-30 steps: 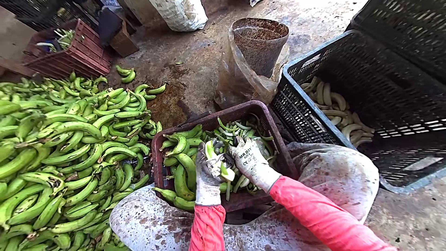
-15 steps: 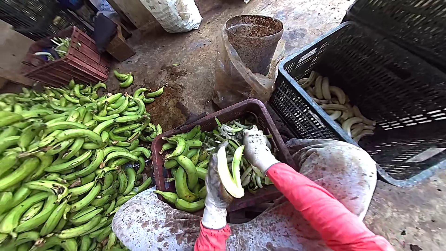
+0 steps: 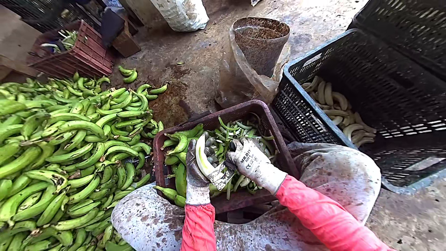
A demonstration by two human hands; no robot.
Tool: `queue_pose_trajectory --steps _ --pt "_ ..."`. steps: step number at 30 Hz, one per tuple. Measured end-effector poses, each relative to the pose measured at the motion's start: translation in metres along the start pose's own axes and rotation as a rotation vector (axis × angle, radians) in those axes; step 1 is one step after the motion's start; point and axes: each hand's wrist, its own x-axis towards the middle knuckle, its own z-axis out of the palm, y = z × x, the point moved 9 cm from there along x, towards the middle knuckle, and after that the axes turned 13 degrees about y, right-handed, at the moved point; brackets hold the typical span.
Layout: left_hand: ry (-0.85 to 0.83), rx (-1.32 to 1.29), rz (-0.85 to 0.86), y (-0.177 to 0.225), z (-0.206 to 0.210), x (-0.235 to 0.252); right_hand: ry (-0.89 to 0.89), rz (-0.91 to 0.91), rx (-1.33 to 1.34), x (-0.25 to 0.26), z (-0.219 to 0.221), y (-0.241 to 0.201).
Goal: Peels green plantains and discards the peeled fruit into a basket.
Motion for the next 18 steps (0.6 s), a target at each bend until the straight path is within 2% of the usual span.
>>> queue_pose_trajectory --steps 2,3,5,6,9,11,12,15,16,18 --pt "0.075 0.052 0.021 -0.008 0.006 -0.005 0.024 0.092 -0.004 0.0 -0.007 0.002" --pt "0.118 0.045 -0.004 -0.018 0.013 -0.011 0.076 0.193 0.014 0.0 -0.011 0.007" --pt "0.194 0.012 -0.012 -0.039 0.025 -0.028 0.378 0.372 0.043 0.002 -0.014 0.031" --pt "0.185 0.013 -0.009 -0.049 0.031 -0.035 0.474 0.441 0.03 0.004 -0.014 0.047" --pt "0.313 0.05 -0.069 -0.065 0.023 -0.041 0.529 0.636 0.01 0.009 -0.02 0.097" --pt "0.411 0.322 0.105 -0.043 -0.005 -0.036 0.513 0.655 0.016 0.005 -0.026 0.107" --pt "0.459 0.464 0.206 -0.026 -0.019 -0.033 0.429 0.649 -0.015 0.002 -0.024 0.108" --pt "0.669 0.619 0.38 0.017 -0.063 -0.032 -0.322 0.769 -0.031 -0.036 0.017 0.103" --pt "0.705 0.652 0.416 0.03 -0.073 -0.033 -0.485 0.786 -0.027 -0.049 0.027 0.098" --pt "0.729 0.731 0.458 0.045 -0.077 -0.031 -0.584 0.724 -0.036 -0.056 0.037 0.089"
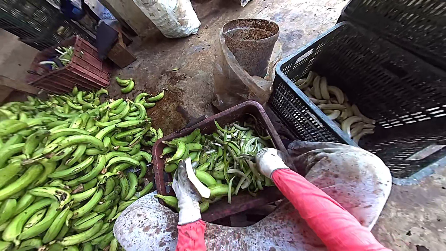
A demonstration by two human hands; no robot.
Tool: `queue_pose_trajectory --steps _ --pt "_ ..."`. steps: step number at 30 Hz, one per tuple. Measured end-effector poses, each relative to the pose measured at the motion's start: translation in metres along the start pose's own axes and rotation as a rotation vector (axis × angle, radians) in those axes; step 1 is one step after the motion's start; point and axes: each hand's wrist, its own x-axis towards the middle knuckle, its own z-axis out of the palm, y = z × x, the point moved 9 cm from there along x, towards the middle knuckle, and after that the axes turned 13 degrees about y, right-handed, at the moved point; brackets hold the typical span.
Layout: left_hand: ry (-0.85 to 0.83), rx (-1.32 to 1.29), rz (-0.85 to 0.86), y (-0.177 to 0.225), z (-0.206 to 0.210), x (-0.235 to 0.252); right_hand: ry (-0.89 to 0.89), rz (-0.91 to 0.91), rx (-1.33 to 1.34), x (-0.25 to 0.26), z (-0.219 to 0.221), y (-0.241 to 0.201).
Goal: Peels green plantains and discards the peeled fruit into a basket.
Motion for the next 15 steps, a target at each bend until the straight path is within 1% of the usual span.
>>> queue_pose_trajectory --steps 1,3,4,5,7,8,9,10,11,12,13,14,15 --pt "-0.033 0.004 0.017 0.007 0.008 -0.002 0.017 -0.052 -0.045 0.004 0.001 -0.004" --pt "-0.148 -0.117 -0.027 0.028 0.044 -0.025 0.054 -0.146 -0.081 0.011 0.002 -0.011" --pt "-0.246 -0.187 -0.052 0.044 0.069 -0.044 0.065 -0.179 -0.073 0.013 0.004 -0.016" --pt "-0.377 -0.25 -0.042 0.063 0.097 -0.069 0.066 -0.207 -0.049 0.012 0.005 -0.021" --pt "-0.711 -0.361 0.059 0.116 0.148 -0.131 0.032 -0.237 0.036 -0.002 0.004 -0.029" --pt "-0.85 -0.415 0.103 0.144 0.164 -0.158 -0.011 -0.242 0.054 -0.016 -0.001 -0.03" --pt "-0.929 -0.448 0.152 0.166 0.171 -0.176 -0.061 -0.256 0.027 -0.026 -0.002 -0.031" --pt "-0.96 -0.438 0.232 0.183 0.17 -0.182 -0.11 -0.279 -0.026 -0.031 0.001 -0.032" --pt "-0.953 -0.383 0.327 0.192 0.166 -0.177 -0.154 -0.313 -0.096 -0.031 0.008 -0.034" --pt "-0.916 -0.308 0.414 0.193 0.164 -0.161 -0.19 -0.356 -0.163 -0.029 0.019 -0.036" --pt "-0.899 -0.214 0.429 0.183 0.163 -0.139 -0.227 -0.391 -0.211 -0.029 0.028 -0.039" --pt "-0.882 -0.091 0.368 0.163 0.164 -0.112 -0.259 -0.42 -0.239 -0.031 0.035 -0.043" --pt "-0.858 0.082 0.278 0.133 0.164 -0.084 -0.287 -0.441 -0.253 -0.034 0.041 -0.046"
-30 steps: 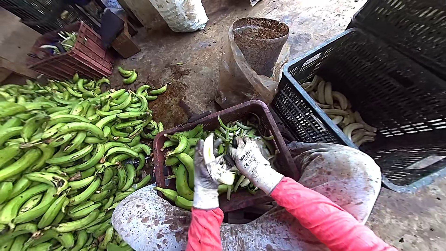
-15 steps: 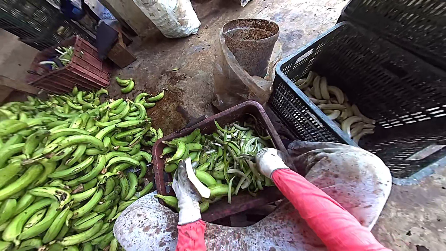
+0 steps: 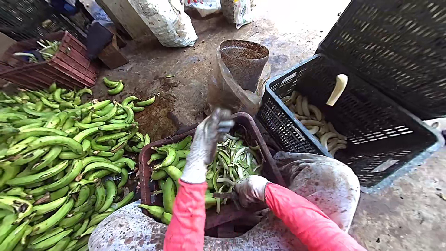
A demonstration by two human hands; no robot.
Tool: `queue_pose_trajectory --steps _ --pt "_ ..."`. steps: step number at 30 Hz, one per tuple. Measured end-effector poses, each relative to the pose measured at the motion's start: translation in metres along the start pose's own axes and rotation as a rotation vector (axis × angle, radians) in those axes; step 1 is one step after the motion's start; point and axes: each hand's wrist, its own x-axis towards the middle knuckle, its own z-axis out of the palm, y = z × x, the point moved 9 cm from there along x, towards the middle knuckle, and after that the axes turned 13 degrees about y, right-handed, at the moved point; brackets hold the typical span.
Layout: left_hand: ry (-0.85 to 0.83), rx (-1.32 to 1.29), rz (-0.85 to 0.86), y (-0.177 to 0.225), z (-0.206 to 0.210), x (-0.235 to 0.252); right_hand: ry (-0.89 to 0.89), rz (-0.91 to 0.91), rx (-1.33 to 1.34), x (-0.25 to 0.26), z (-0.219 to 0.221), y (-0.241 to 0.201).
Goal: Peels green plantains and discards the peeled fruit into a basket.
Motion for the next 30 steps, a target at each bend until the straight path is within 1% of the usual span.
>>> queue_pose_trajectory --steps 1,2,4,5,7,8,10,13,15,17,19,21,22,24,25,26,27,28,29,30 --pt "0.007 0.157 -0.147 -0.043 -0.016 0.008 -0.001 -0.014 0.003 0.003 0.005 -0.003" --pt "0.015 0.341 -0.256 -0.087 -0.033 0.012 0.023 -0.02 0.01 0.008 0.008 -0.002" --pt "-0.012 0.809 -0.341 -0.157 -0.058 0.009 0.12 0.002 0.046 0.019 0.006 0.007" --pt "-0.068 1.014 -0.359 -0.18 -0.06 0.001 0.167 0.046 0.084 0.021 0.001 0.014" --pt "-0.225 1.343 -0.342 -0.209 -0.051 -0.013 0.241 0.179 0.135 0.014 -0.016 0.03" --pt "-0.251 1.437 -0.303 -0.215 -0.045 -0.015 0.292 0.232 0.135 0.011 -0.027 0.039" --pt "-0.263 1.492 -0.29 -0.218 -0.037 -0.015 0.373 0.277 0.159 0.004 -0.048 0.05" --pt "-0.318 1.515 -0.311 -0.221 -0.034 -0.016 0.528 0.252 0.243 0.007 -0.07 0.058" --pt "-0.323 1.42 -0.342 -0.223 -0.04 -0.02 0.624 0.223 0.309 0.011 -0.079 0.059" --pt "-0.223 1.198 -0.368 -0.221 -0.056 -0.03 0.679 0.164 0.388 0.016 -0.082 0.056" --pt "-0.094 0.922 -0.383 -0.209 -0.072 -0.045 0.673 0.044 0.46 0.019 -0.083 0.047" --pt "0.027 0.577 -0.356 -0.188 -0.079 -0.064 0.629 -0.077 0.474 0.021 -0.078 0.028" --pt "0.074 0.333 -0.342 -0.175 -0.08 -0.073 0.613 -0.128 0.466 0.021 -0.076 0.016" --pt "0.098 -0.138 -0.312 -0.151 -0.078 -0.088 0.626 -0.221 0.469 0.016 -0.074 -0.007" --pt "0.108 -0.299 -0.29 -0.142 -0.078 -0.091 0.656 -0.253 0.502 0.012 -0.076 -0.013" --pt "0.138 -0.411 -0.256 -0.138 -0.078 -0.09 0.692 -0.272 0.566 0.007 -0.079 -0.015" --pt "0.209 -0.482 -0.217 -0.138 -0.081 -0.085 0.742 -0.283 0.668 0.002 -0.081 -0.013" --pt "0.309 -0.513 -0.17 -0.142 -0.086 -0.08 0.787 -0.286 0.826 -0.003 -0.082 -0.009" --pt "0.401 -0.486 -0.129 -0.147 -0.091 -0.076 0.822 -0.286 1.029 -0.008 -0.083 -0.005" --pt "0.443 -0.471 -0.1 -0.152 -0.09 -0.074 0.851 -0.294 1.237 -0.014 -0.082 -0.003"
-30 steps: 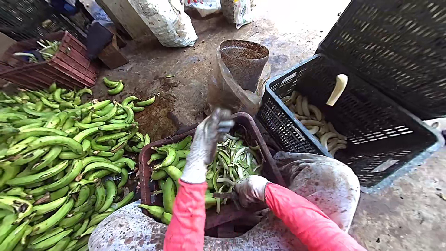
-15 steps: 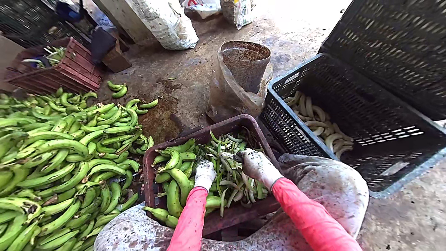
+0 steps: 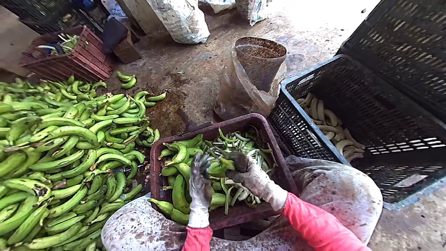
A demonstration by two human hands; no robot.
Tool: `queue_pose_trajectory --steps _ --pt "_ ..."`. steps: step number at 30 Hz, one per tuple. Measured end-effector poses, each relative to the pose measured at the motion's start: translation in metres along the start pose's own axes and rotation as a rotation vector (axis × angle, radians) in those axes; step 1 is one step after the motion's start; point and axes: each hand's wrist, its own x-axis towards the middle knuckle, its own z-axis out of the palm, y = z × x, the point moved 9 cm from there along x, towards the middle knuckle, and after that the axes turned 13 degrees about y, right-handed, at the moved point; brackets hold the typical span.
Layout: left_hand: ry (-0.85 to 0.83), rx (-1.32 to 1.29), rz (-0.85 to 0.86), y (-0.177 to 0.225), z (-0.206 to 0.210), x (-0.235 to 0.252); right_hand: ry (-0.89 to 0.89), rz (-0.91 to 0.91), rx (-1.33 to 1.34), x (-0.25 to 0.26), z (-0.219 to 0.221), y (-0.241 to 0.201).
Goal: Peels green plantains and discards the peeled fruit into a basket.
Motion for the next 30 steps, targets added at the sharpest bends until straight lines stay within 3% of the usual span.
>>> queue_pose_trajectory --steps 3,7,9,13,16,18,21,23,26,28,30 --pt "-0.119 -0.043 -0.005 -0.017 0.027 -0.019 0.151 0.131 0.397 -0.013 0.0 0.004" --pt "-0.03 -0.519 -0.303 -0.026 0.052 -0.036 0.047 0.238 0.395 -0.019 0.013 0.015" --pt "0.061 -0.552 -0.251 -0.018 0.031 -0.02 -0.003 0.348 0.184 -0.016 0.011 0.038" --pt "0.384 -0.201 -0.001 0.025 -0.047 0.006 -0.043 0.496 -0.656 -0.004 -0.012 0.105" --pt "0.382 -0.27 0.079 0.045 -0.086 0.017 -0.123 0.358 -1.096 0.007 -0.007 0.084" --pt "0.362 -0.365 0.096 0.046 -0.107 0.018 -0.086 0.114 -1.151 0.022 0.021 0.024" --pt "0.285 -0.591 0.017 0.043 -0.106 0.03 -0.042 -0.341 -1.178 0.065 0.079 -0.066" --pt "0.24 -0.649 -0.063 0.043 -0.098 0.03 -0.01 -0.556 -1.291 0.114 0.114 -0.07" --pt "0.13 -0.629 -0.144 0.054 -0.093 0.021 -0.136 -0.502 -1.499 0.178 0.144 -0.039" --pt "0.082 -0.669 -0.179 0.057 -0.103 0.016 -0.22 -0.316 -1.504 0.19 0.146 -0.024" --pt "0.112 -0.708 -0.105 0.061 -0.117 0.016 -0.248 -0.195 -1.478 0.192 0.144 -0.019"
